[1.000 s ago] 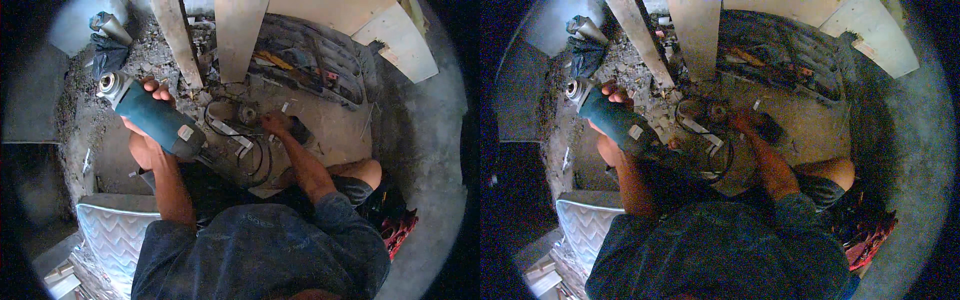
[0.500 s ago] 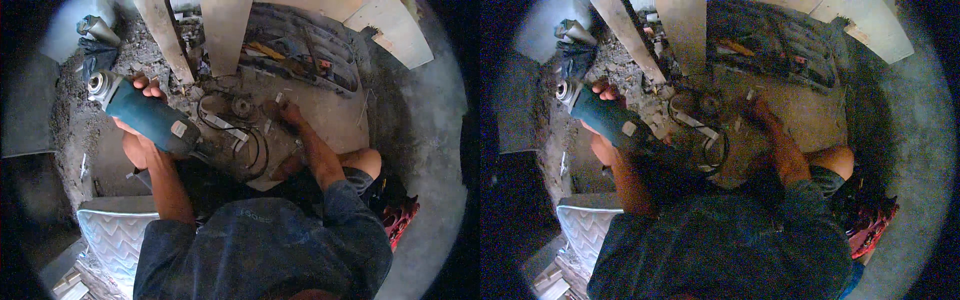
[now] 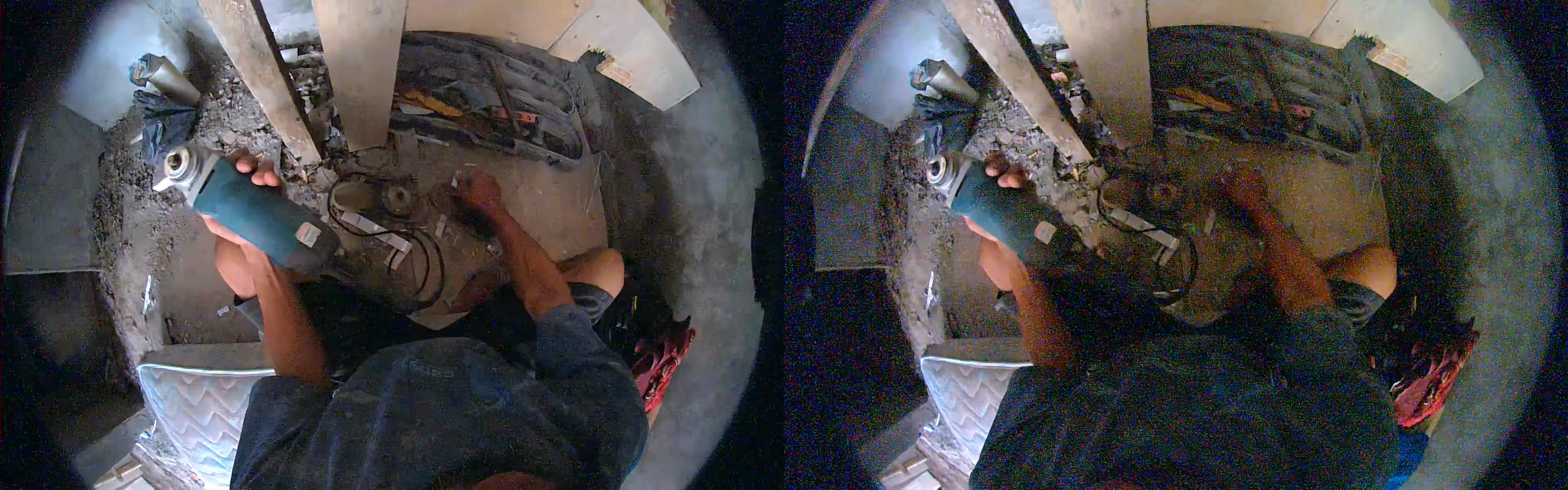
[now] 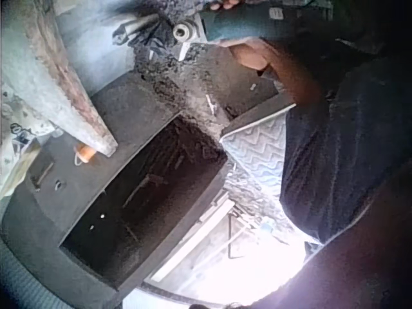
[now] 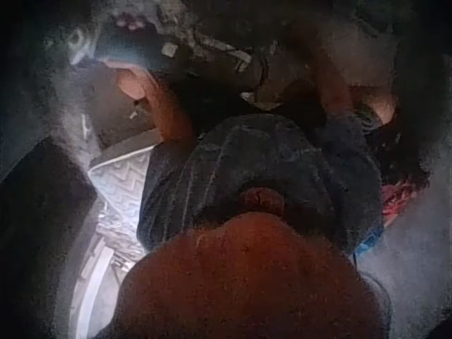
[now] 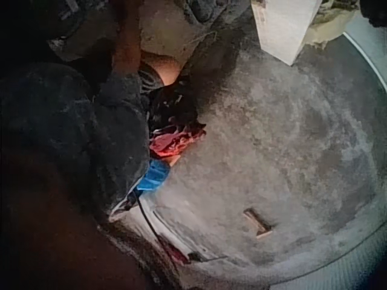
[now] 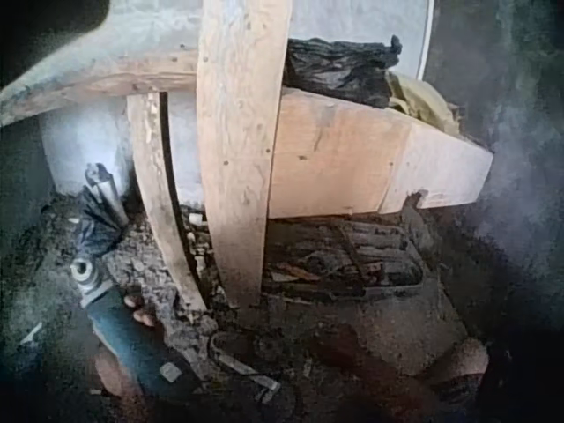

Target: The person takes an angle grinder out of a bag, unwinds its power cord, and removes a disc from the tool. The person then attaches a new disc onto the angle grinder and secures it by hand.

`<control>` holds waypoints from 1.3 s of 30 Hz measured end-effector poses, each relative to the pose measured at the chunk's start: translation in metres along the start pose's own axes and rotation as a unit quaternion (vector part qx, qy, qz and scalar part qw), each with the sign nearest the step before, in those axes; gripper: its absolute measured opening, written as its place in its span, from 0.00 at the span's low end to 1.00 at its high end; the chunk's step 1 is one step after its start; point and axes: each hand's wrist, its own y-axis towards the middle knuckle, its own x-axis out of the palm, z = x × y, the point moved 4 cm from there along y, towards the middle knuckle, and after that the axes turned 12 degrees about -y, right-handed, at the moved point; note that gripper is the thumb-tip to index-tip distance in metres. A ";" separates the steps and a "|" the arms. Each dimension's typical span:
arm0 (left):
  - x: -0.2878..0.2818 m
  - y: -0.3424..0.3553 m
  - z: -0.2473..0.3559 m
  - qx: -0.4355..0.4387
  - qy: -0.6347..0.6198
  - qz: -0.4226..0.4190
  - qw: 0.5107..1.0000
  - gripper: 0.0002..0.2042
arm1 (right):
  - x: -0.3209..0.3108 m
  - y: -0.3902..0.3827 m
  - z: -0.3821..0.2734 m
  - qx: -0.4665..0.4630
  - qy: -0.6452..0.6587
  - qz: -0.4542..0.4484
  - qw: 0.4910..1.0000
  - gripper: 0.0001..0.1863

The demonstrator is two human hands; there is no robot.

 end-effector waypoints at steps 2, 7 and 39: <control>-0.011 0.009 -0.013 0.025 0.041 0.022 0.999 0.38 | -0.022 0.002 0.011 -0.055 0.058 0.079 0.994 0.19; -0.009 0.024 -0.036 0.024 0.004 0.031 0.999 0.39 | -0.082 0.001 -0.023 -0.126 0.153 0.253 0.947 0.19; 0.021 0.026 -0.057 0.042 0.019 0.280 0.959 0.42 | -0.401 -0.129 -0.321 -0.521 0.154 0.124 0.830 0.16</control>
